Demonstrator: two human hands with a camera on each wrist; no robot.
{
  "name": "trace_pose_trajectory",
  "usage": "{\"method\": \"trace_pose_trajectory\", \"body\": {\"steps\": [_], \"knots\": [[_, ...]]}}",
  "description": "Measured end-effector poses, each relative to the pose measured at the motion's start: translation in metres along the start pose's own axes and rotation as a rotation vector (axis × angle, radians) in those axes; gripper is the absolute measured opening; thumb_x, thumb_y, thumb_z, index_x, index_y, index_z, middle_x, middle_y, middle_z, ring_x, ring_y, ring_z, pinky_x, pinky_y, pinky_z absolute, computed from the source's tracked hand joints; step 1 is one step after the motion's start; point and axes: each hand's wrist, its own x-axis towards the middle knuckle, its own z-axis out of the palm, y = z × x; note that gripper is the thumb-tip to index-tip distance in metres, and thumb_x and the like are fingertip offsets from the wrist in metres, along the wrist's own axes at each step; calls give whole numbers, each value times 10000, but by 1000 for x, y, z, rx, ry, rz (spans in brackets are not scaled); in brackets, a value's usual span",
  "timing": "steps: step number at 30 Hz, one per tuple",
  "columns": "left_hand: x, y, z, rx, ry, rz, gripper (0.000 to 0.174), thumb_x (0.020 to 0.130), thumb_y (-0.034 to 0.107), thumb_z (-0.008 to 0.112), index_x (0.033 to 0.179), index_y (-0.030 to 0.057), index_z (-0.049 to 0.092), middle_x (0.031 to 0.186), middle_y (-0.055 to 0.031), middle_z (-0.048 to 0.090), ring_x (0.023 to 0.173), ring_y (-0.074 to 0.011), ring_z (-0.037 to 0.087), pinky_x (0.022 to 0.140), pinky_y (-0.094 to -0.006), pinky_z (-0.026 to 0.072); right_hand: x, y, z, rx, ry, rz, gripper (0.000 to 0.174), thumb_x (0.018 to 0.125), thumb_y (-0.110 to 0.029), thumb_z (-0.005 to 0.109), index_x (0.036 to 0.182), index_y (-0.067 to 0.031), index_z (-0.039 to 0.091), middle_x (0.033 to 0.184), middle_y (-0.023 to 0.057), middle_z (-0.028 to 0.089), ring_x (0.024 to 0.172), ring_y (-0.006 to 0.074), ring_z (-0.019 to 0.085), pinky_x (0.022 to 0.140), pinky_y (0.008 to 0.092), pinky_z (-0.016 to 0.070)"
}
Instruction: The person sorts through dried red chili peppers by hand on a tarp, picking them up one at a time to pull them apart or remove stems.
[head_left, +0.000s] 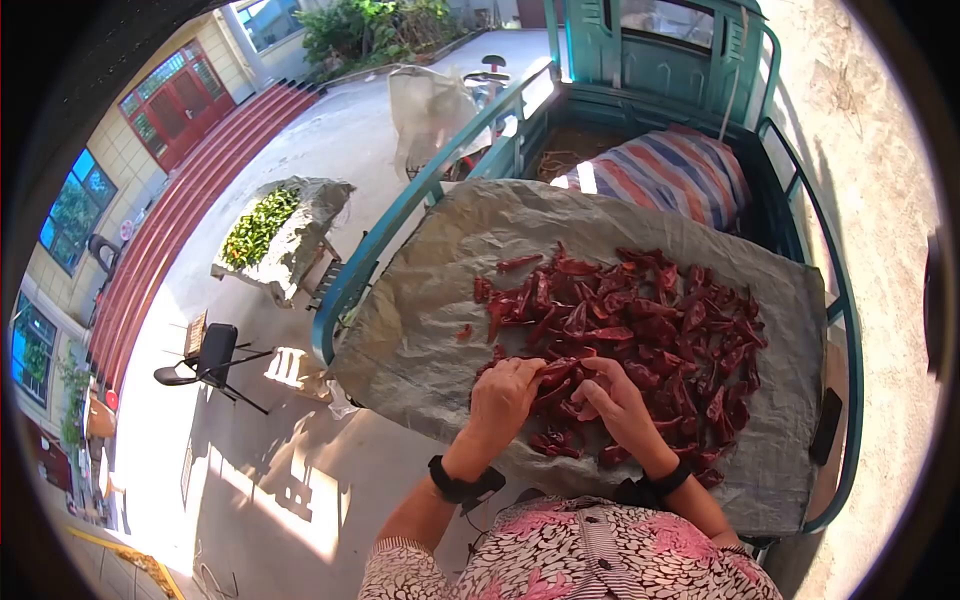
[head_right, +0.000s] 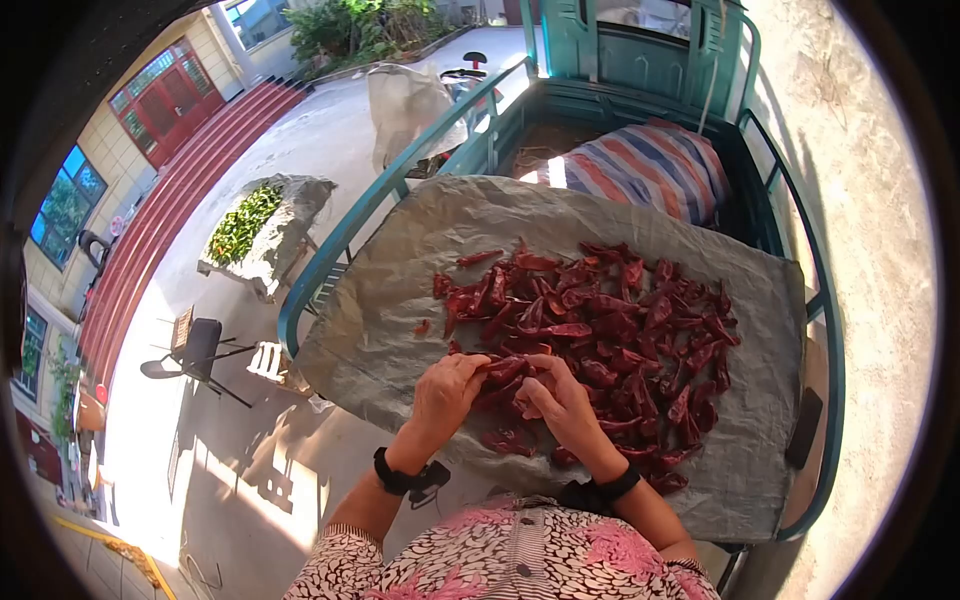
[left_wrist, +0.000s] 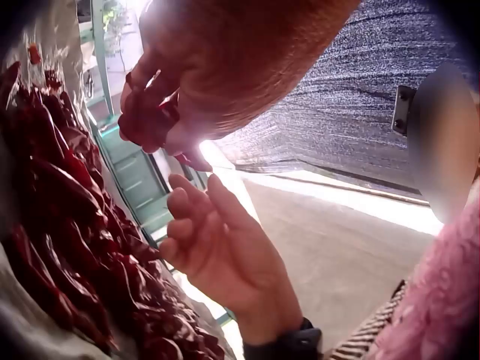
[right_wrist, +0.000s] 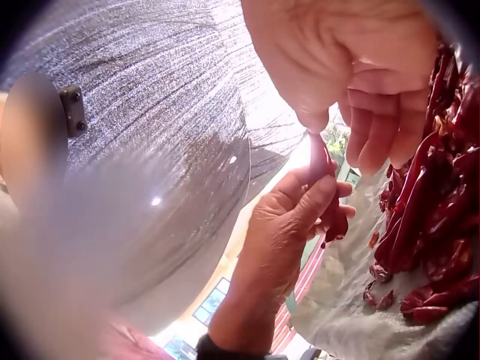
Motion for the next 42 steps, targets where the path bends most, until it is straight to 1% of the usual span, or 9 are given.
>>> {"method": "trace_pose_trajectory", "body": {"steps": [7, 17, 21, 22, 23, 25, 34, 37, 42], "knots": [[-23, 39, 17, -96, -59, 147, 349, 877, 73, 692, 1225, 94, 672, 959, -78, 695, 828, -266, 670, 714, -376, 513, -21, -5, -6, 202, 32, -14, 198, 1052, -151, 513, 1196, -26, 565, 917, 4, 646, 817, 69, 618, 699, 224, 534], [-28, 44, 27, -88, -112, 186, 413, 908, 40, 652, 1318, 82, 620, 967, -94, 675, 744, -287, 634, 643, -392, 485, -68, -22, -51, -252, 138, -29, 210, 1038, -84, 509, 1221, -29, 596, 958, 41, 710, 793, 83, 650, 715, 244, 539], [-20, 39, 26, -52, -142, 130, 459, 889, 70, 680, 1341, 72, 602, 1128, -126, 652, 965, -312, 625, 815, -407, 490, -98, -6, -110, -355, 556, 24, 186, 970, -114, 604, 1123, -17, 647, 866, 75, 705, 724, 123, 662, 656, 281, 531], [-14, 45, 24, -81, -120, 149, 472, 882, 78, 689, 1346, 71, 599, 1181, -133, 637, 1033, -320, 609, 871, -413, 480, -102, -6, -121, -472, 694, 79, 191, 951, -125, 614, 1112, -25, 642, 867, 110, 701, 750, 191, 687, 689, 321, 532], [-11, 50, 22, -110, -99, 171, 486, 875, 85, 699, 1350, 71, 596, 1234, -141, 623, 1101, -328, 593, 927, -419, 469, -106, 9, -137, -696, 750, 54, 263, 930, -166, 632, 1161, -42, 610, 939, 151, 702, 873, 291, 696, 781, 385, 531], [-13, 58, 22, -142, -145, 179, 514, 859, 94, 717, 1357, 73, 592, 1305, -147, 587, 1187, -338, 547, 1005, -432, 425, -105, 23, -152, -1031, 854, 213, 373, 910, -225, 655, 1234, -67, 562, 1027, 164, 700, 1012, 350, 663, 856, 443, 507], [-24, 72, 36, -294, -492, 201, 481, 879, 71, 716, 1344, 86, 592, 1338, -146, 567, 1172, -325, 580, 941, -386, 505, -84, 38, -165, -665, 721, 289, 703, 786, -208, 720, 1424, -68, 461, 947, 153, 675, 953, 334, 678, 836, 426, 512], [-29, 72, 41, -341, -485, 206, 468, 897, 83, 708, 1350, 87, 587, 1325, -143, 571, 1099, -292, 624, 884, -359, 532, -90, 32, -161, -567, 767, 191, 696, 785, -121, 685, 1440, -70, 456, 881, 97, 649, 834, 223, 679, 751, 342, 524], [-31, 98, 40, -492, -612, -6, 483, 938, 110, 685, 1394, 51, 536, 1303, -158, 579, 1020, -232, 657, 821, -330, 542, -112, -10, -113, 31, 391, 101, 535, 851, -33, 625, 1374, -66, 521, 914, 25, 641, 736, 88, 606, 655, 240, 491]]}}
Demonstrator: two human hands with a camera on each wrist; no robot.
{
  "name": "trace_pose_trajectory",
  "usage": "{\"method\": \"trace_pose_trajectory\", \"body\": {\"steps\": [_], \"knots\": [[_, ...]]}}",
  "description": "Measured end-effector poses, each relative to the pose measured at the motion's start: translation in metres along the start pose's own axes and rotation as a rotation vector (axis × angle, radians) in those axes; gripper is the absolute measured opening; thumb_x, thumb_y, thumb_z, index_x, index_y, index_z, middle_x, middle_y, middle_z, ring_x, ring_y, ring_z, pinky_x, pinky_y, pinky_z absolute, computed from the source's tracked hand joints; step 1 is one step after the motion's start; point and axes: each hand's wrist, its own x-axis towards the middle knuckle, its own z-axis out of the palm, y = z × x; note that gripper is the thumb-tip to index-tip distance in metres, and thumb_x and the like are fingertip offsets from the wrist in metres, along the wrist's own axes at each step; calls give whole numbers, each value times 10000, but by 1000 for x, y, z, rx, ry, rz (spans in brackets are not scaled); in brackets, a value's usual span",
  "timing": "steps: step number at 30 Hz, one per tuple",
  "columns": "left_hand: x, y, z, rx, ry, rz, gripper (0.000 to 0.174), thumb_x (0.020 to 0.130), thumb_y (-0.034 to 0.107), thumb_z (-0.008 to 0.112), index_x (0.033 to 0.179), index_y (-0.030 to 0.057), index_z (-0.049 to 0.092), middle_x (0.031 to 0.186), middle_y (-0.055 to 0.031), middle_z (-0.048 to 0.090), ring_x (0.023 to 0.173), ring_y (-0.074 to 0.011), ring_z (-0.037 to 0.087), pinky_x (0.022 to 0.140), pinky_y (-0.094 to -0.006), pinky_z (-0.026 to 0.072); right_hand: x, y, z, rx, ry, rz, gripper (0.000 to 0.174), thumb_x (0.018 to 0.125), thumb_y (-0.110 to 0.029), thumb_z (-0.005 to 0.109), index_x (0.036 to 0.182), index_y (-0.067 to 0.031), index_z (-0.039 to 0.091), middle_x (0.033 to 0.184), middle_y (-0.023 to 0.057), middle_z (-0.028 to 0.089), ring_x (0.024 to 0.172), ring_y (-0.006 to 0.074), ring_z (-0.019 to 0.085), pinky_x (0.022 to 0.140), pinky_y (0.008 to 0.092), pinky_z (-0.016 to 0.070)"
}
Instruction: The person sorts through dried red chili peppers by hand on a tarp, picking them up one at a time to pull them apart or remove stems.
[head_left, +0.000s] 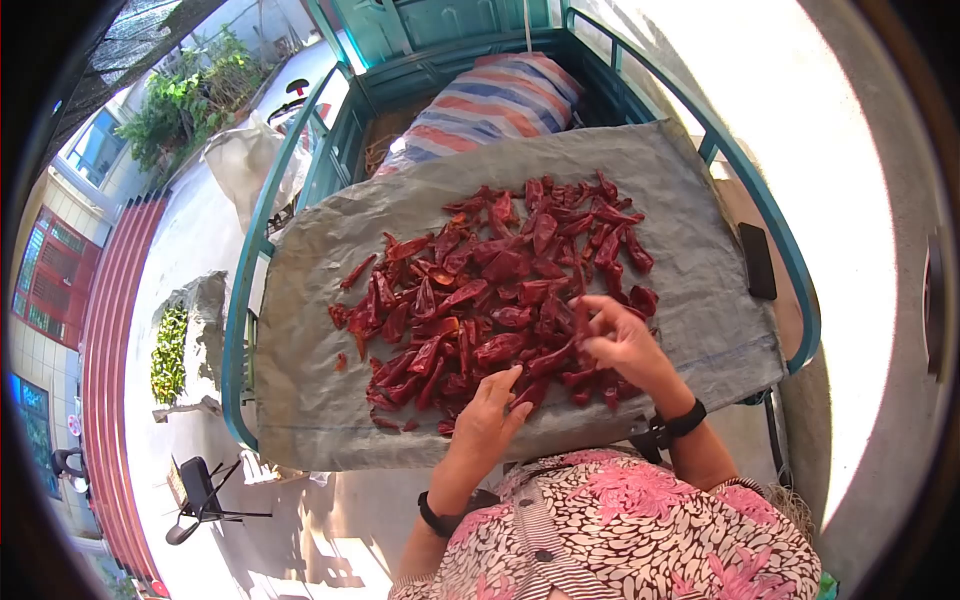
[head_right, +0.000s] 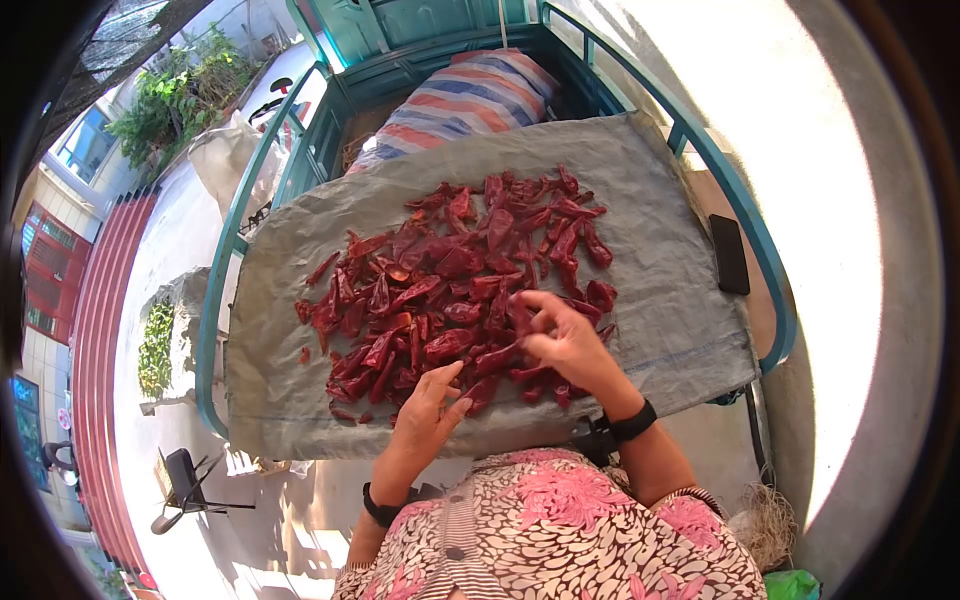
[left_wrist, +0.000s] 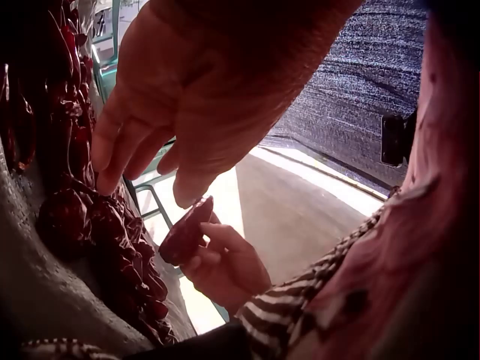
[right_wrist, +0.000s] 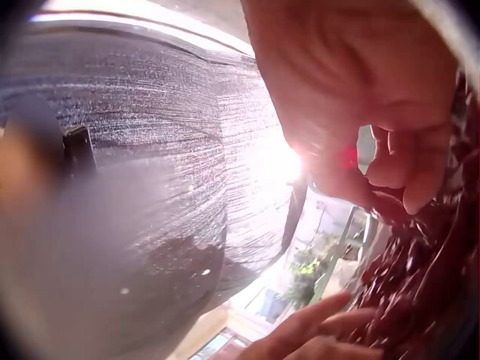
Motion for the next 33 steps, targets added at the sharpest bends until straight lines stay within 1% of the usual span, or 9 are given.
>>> {"method": "trace_pose_trajectory", "body": {"steps": [4, 8, 12, 15, 20, 24, 25, 27, 33], "knots": [[5, 9, 16, -84, -12, 39, 531, 935, 141, 684, 1422, 57, 492, 1219, -162, 621, 925, -271, 686, 785, -370, 559, -10, 9, 20, 299, -411, 114, 325, 898, -72, 639, 1216, -70, 573, 992, -1, 626, 804, 63, 587, 692, 226, 479], [6, 7, 23, -151, -110, 3, 500, 934, 151, 677, 1397, 56, 514, 1145, -146, 638, 897, -274, 685, 767, -376, 550, -19, 18, 19, 258, -415, 71, 271, 950, -171, 662, 1189, -62, 595, 1014, -9, 616, 914, 63, 572, 756, 235, 488], [1, 12, 27, 136, -130, 56, 410, 932, 161, 660, 1324, 82, 571, 1062, -115, 632, 878, -298, 676, 739, -392, 539, -23, 27, 8, 256, -358, 96, 224, 996, -216, 654, 1148, -56, 619, 1006, -12, 637, 880, 70, 610, 777, 241, 495], [-1, 16, 29, 100, -99, 22, 364, 912, 136, 691, 1263, 69, 622, 1021, -96, 626, 815, -257, 639, 729, -351, 525, -25, 31, 5, 262, -378, 100, 209, 1025, -235, 608, 1116, -50, 641, 986, -4, 645, 844, 72, 616, 781, 236, 500], [-10, 24, 19, 202, -33, -39, 298, 904, 173, 685, 1199, 141, 654, 1026, -83, 629, 869, -287, 672, 735, -392, 534, -16, 30, 1, 202, -407, 55, 266, 1054, -267, 544, 1092, -32, 663, 987, 15, 655, 815, 77, 621, 744, 231, 507], [-17, 6, -2, 205, 156, -226, 295, 893, 190, 699, 1181, 137, 667, 1034, -79, 636, 902, -287, 674, 758, -399, 534, 15, 13, -2, -168, -141, -92, 258, 1021, -248, 573, 1075, -15, 669, 1000, 45, 655, 795, 101, 636, 704, 282, 527], [-18, 4, -12, 300, 210, -241, 294, 894, 184, 698, 1182, 135, 667, 1039, -86, 637, 910, -296, 675, 765, -406, 534, 29, 20, -8, -568, -55, -358, 243, 969, -219, 618, 1116, -28, 651, 1043, 93, 661, 829, 201, 678, 737, 339, 542], [-16, 3, -35, 492, 318, -274, 293, 896, 173, 697, 1184, 131, 666, 1049, -99, 638, 926, -316, 676, 781, -421, 534, 52, 26, -8, -849, 142, -559, 246, 928, -182, 613, 1133, -48, 628, 1070, 170, 647, 901, 365, 672, 777, 431, 551], [-9, -48, -71, 704, 603, -333, 409, 923, 180, 666, 1317, 113, 581, 1209, -149, 591, 1050, -363, 647, 850, -454, 535, 115, 54, -18, -1187, 155, -406, 316, 888, -51, 566, 1202, -77, 586, 1135, 155, 638, 961, 352, 681, 789, 464, 548]]}}
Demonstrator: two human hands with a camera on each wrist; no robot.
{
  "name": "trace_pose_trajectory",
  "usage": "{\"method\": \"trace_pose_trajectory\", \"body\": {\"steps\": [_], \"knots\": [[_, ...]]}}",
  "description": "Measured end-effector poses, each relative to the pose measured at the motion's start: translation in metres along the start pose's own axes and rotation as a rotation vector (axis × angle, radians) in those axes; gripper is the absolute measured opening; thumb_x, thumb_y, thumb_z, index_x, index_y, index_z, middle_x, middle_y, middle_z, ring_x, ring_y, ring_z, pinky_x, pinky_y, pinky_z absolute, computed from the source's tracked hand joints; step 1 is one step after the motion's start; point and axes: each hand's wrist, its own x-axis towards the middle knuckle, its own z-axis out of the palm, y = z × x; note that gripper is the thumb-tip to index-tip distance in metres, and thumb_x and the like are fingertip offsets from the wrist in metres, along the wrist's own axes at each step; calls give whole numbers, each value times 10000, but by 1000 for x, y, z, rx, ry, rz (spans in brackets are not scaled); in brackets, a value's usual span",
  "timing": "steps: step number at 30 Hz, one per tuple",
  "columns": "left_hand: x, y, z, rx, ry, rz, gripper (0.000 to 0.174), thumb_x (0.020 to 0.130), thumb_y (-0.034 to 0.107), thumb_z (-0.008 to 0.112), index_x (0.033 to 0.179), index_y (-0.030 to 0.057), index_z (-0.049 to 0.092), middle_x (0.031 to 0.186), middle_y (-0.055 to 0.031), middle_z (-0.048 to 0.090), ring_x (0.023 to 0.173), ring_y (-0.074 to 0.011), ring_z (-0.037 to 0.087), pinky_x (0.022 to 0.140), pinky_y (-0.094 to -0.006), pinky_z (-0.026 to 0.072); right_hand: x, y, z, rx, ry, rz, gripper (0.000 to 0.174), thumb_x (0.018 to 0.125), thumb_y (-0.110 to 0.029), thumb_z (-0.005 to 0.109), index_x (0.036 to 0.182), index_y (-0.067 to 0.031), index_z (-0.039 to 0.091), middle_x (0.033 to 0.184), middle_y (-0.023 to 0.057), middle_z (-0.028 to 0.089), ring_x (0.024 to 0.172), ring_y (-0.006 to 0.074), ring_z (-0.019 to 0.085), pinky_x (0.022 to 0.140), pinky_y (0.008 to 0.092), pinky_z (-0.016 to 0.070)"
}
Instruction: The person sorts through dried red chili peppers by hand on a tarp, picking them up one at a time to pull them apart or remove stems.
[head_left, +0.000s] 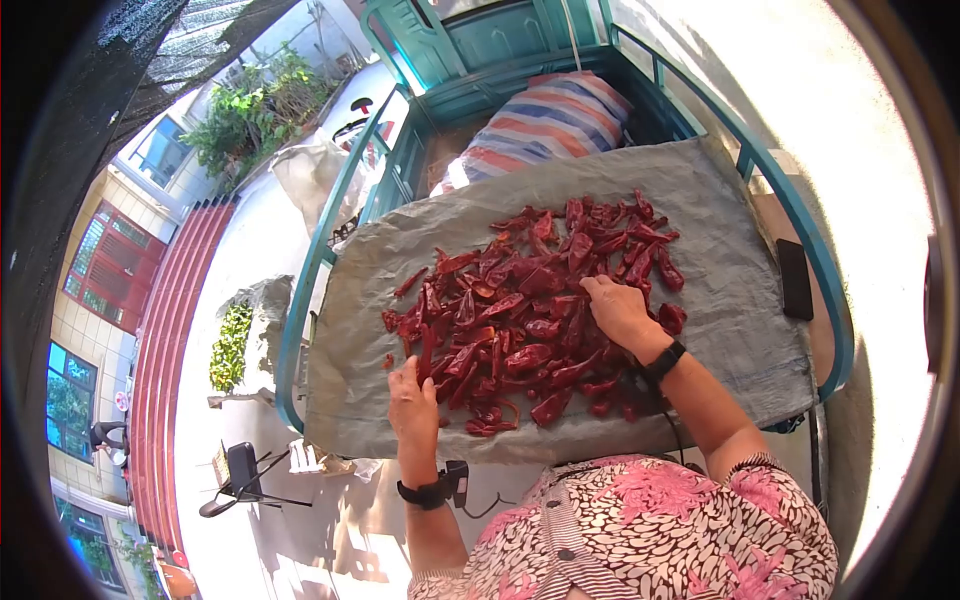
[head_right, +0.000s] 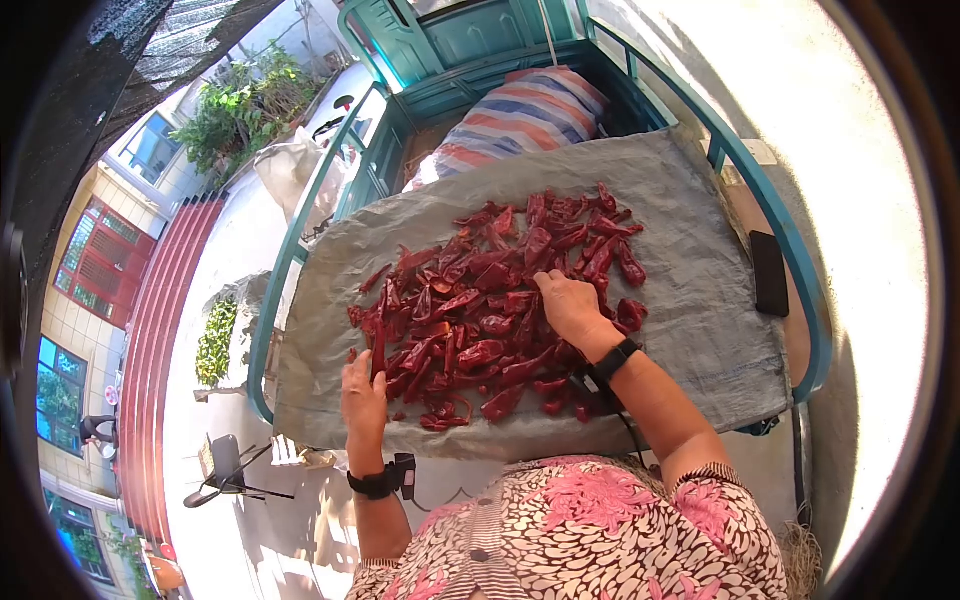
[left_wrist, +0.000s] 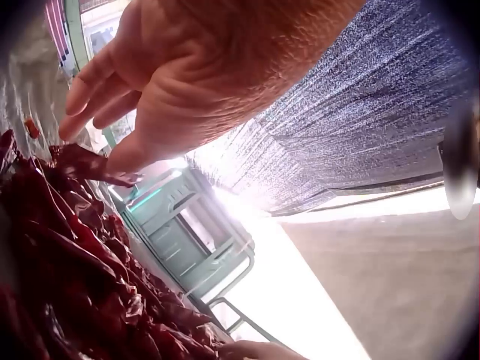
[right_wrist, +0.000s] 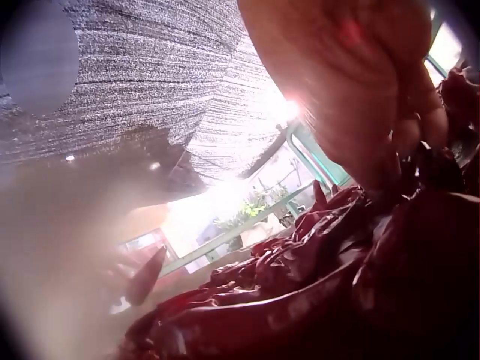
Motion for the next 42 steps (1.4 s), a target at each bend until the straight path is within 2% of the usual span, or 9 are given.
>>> {"method": "trace_pose_trajectory", "body": {"steps": [8, 17, 25, 27, 28, 30, 32, 38, 42], "knots": [[-38, 45, -3, -279, -381, -59, 397, 903, 186, 696, 1287, 133, 611, 1227, -94, 595, 937, -248, 693, 814, -396, 545, 4, 6, 2, -69, -18, -28, 282, 874, -49, 567, 1141, -126, 617, 1030, 145, 603, 934, 364, 672, 755, 472, 537], [-49, 67, 6, -424, -325, 143, 312, 926, 136, 663, 1237, 123, 645, 1198, -48, 620, 768, -180, 696, 726, -334, 548, 4, -3, -10, 165, 135, 64, 143, 884, -147, 630, 998, -97, 559, 942, 138, 672, 878, 353, 672, 714, 474, 508], [-37, 73, 14, -604, -241, 206, 450, 883, 83, 713, 1318, 126, 606, 1209, -61, 632, 831, -183, 694, 755, -330, 565, -24, -52, -58, 531, 225, 93, 188, 912, -171, 668, 1038, -85, 558, 853, 148, 700, 804, 371, 685, 691, 435, 520], [-32, 83, 11, -623, -146, 272, 507, 860, 54, 725, 1343, 132, 591, 1216, -69, 635, 876, -196, 696, 776, -335, 574, -49, -75, -66, 563, 34, 25, 191, 913, -161, 674, 1032, -71, 555, 864, 155, 702, 825, 366, 692, 711, 432, 526], [-30, 87, 11, -584, -104, 335, 535, 848, 46, 731, 1353, 142, 584, 1224, -67, 634, 908, -207, 699, 789, -341, 578, -61, -87, -63, 548, -10, -49, 193, 908, -103, 679, 1055, -43, 570, 831, 133, 692, 772, 231, 704, 685, 362, 530], [-28, 84, 20, -545, -104, 462, 573, 818, 54, 750, 1357, 153, 583, 1230, -61, 631, 925, -236, 697, 783, -355, 580, -78, -106, -69, 675, -285, -56, 235, 918, -115, 679, 1101, -31, 559, 823, 114, 692, 739, 188, 697, 651, 324, 536], [-31, 67, 38, -538, -187, 590, 594, 784, 85, 777, 1345, 154, 593, 1226, -51, 626, 896, -270, 688, 747, -371, 575, -89, -110, -56, 771, -222, -106, 282, 947, -129, 658, 1182, -35, 534, 849, 94, 693, 682, 143, 653, 631, 302, 523], [-40, 53, 36, -497, -431, 424, 446, 843, 115, 708, 1277, 148, 613, 1060, -81, 605, 887, -331, 671, 730, -426, 550, -107, -114, -64, 826, -398, 333, 421, 995, -175, 616, 1365, -46, 463, 876, 72, 671, 676, 127, 608, 636, 286, 509], [-36, 40, 40, -435, -390, 298, 464, 862, 135, 695, 1312, 150, 584, 1097, -103, 588, 910, -348, 666, 730, -446, 541, -118, -95, -60, 674, -196, 363, 400, 959, -186, 646, 1312, -38, 528, 874, 79, 678, 729, 164, 640, 675, 309, 514]]}}
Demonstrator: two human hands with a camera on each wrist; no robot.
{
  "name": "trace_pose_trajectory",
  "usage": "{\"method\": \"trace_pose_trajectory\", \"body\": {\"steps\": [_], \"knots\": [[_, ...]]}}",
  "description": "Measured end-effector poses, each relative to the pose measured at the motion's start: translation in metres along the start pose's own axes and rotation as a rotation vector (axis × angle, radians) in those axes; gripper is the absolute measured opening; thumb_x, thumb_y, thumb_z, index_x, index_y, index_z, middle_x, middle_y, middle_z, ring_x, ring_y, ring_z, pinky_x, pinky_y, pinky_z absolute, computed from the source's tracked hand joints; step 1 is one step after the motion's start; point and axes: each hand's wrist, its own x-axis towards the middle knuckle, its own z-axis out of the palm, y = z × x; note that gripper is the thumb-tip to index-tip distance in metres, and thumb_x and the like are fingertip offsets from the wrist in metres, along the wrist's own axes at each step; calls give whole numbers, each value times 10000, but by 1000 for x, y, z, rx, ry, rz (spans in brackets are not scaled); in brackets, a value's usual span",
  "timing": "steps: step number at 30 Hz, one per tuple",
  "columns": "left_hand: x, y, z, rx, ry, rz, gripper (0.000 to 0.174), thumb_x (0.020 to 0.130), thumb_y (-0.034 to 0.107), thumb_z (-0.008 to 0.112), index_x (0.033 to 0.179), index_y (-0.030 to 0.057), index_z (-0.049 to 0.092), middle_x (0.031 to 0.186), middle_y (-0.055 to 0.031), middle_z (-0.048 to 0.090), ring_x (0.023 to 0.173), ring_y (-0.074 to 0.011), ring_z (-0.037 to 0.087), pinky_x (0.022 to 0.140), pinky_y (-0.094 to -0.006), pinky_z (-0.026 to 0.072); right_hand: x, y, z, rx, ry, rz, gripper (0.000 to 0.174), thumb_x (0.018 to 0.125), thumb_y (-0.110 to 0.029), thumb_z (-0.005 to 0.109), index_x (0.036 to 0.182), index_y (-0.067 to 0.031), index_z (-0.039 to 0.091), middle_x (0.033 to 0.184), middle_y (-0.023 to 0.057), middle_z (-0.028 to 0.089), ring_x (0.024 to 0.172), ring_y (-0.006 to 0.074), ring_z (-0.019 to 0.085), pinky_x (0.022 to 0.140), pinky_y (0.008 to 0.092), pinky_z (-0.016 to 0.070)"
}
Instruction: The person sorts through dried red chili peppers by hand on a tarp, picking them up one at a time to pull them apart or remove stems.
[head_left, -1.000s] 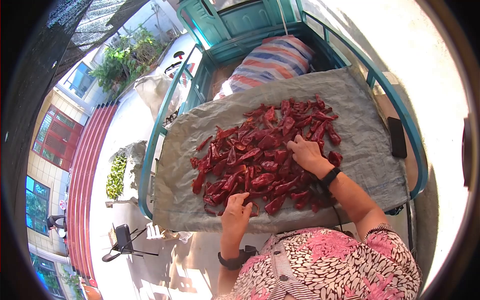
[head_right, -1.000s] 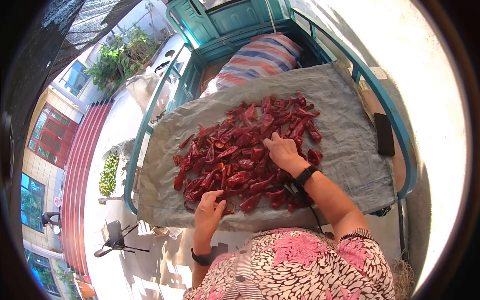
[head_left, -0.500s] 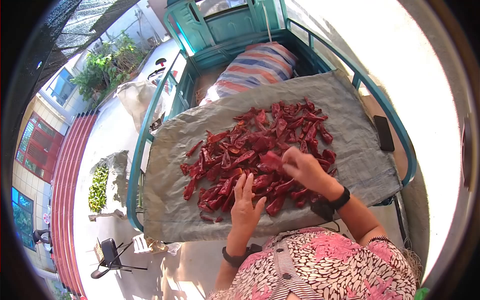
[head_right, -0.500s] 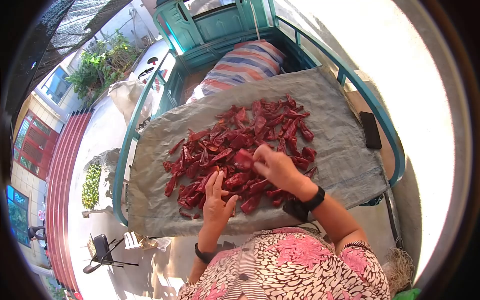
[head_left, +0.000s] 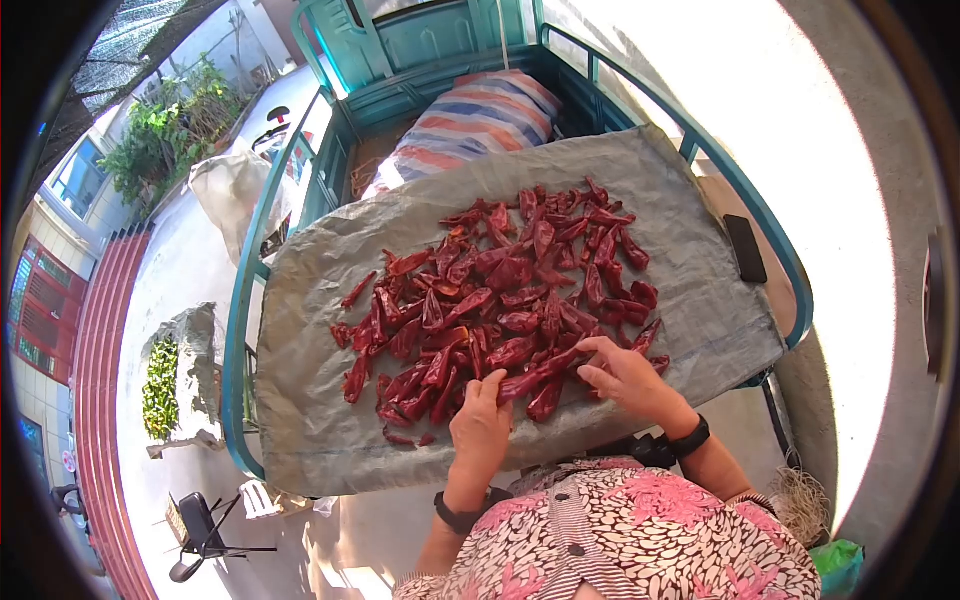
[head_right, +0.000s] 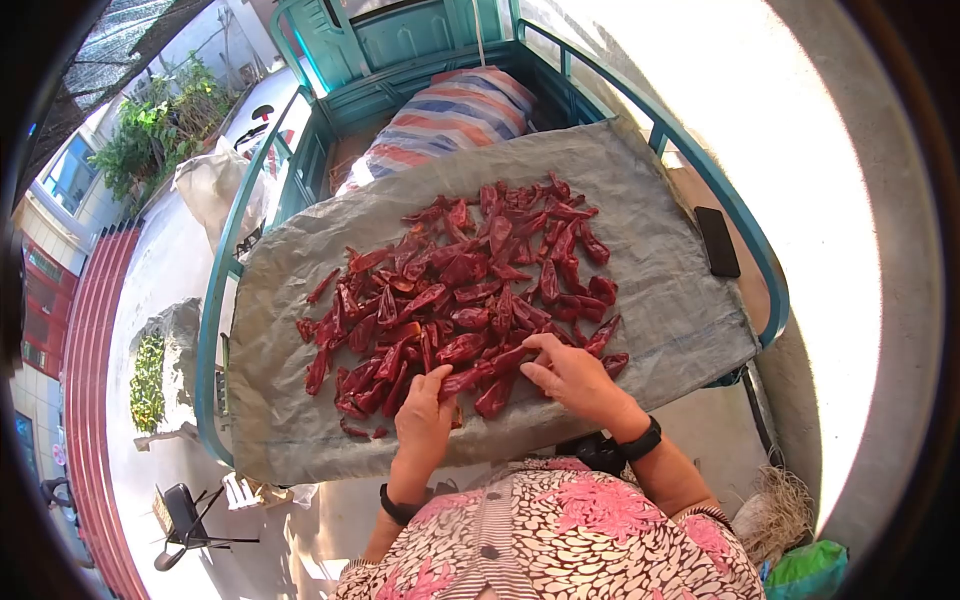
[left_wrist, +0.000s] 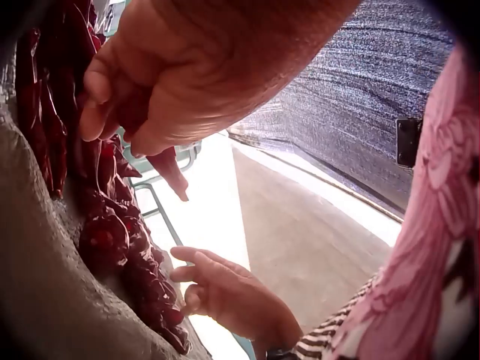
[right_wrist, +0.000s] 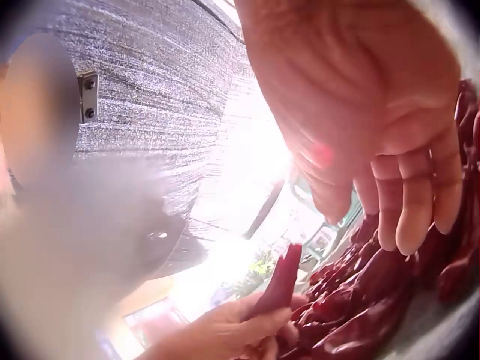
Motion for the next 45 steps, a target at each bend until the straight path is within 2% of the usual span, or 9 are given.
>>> {"method": "trace_pose_trajectory", "body": {"steps": [7, 14, 26, 32, 36, 38, 39, 41, 45], "knots": [[-12, 1, -8, 145, -63, -36, 483, 882, 207, 715, 1340, 145, 574, 1250, -114, 553, 923, -340, 658, 787, -455, 540, 46, 1, -13, -417, 226, -269, 273, 906, -95, 635, 1177, -129, 642, 1133, 111, 629, 951, 345, 664, 815, 423, 535], [-29, 19, -5, 127, 139, -16, 381, 868, 174, 722, 1230, 90, 639, 1204, -112, 602, 1066, -314, 624, 875, -417, 525, 120, 35, 2, -668, 65, -448, 278, 912, -46, 559, 1158, -141, 648, 1203, 96, 605, 978, 350, 665, 784, 446, 545], [-36, 65, 17, -86, 88, -115, 286, 890, 110, 684, 1172, 100, 640, 1192, -90, 618, 1023, -320, 664, 830, -415, 557, 123, 28, -18, -725, -62, -549, 301, 890, -41, 602, 1165, -162, 623, 1136, 86, 624, 945, 339, 668, 772, 455, 538], [-25, 79, 23, 11, 345, -27, 552, 891, 89, 688, 1410, 123, 503, 1330, -114, 553, 974, -315, 683, 810, -404, 562, 75, -7, -28, -534, -41, -632, 283, 927, -156, 654, 1209, -154, 634, 1024, 101, 639, 861, 351, 670, 710, 419, 545], [-24, 76, 41, -197, 223, -89, 669, 888, 68, 696, 1490, 141, 415, 1405, -130, 500, 1017, -305, 675, 832, -391, 560, 44, -10, -23, -273, -261, -719, 247, 904, -210, 710, 1106, -69, 684, 964, 121, 711, 853, 294, 703, 716, 365, 549], [-29, 64, 53, -264, 147, -159, 676, 880, 64, 709, 1486, 138, 419, 1403, -136, 501, 1043, -305, 667, 840, -388, 559, 39, -10, -24, -194, -383, -445, 247, 903, -206, 721, 1084, -43, 682, 940, 130, 725, 829, 253, 711, 720, 340, 545], [-28, 70, 49, -244, 204, -88, 649, 876, 69, 715, 1463, 135, 447, 1347, -134, 530, 1042, -322, 661, 844, -395, 558, 37, -9, -26, -152, -439, -307, 248, 902, -204, 726, 1072, -29, 682, 928, 134, 732, 817, 232, 715, 723, 327, 543], [-28, 86, 37, -206, 322, 52, 597, 866, 78, 728, 1417, 129, 502, 1235, -129, 586, 1040, -356, 648, 850, -409, 554, 34, 0, -24, -45, -478, -376, 240, 910, -191, 723, 1065, -14, 673, 893, 131, 731, 761, 195, 698, 695, 320, 536], [-36, 71, 43, -381, 185, -81, 442, 861, 87, 745, 1282, 85, 608, 1122, -127, 624, 961, -315, 658, 819, -374, 543, 32, 0, -29, 20, -498, -286, 173, 960, -172, 665, 1060, -30, 666, 776, 67, 687, 681, 86, 627, 605, 265, 491]]}}
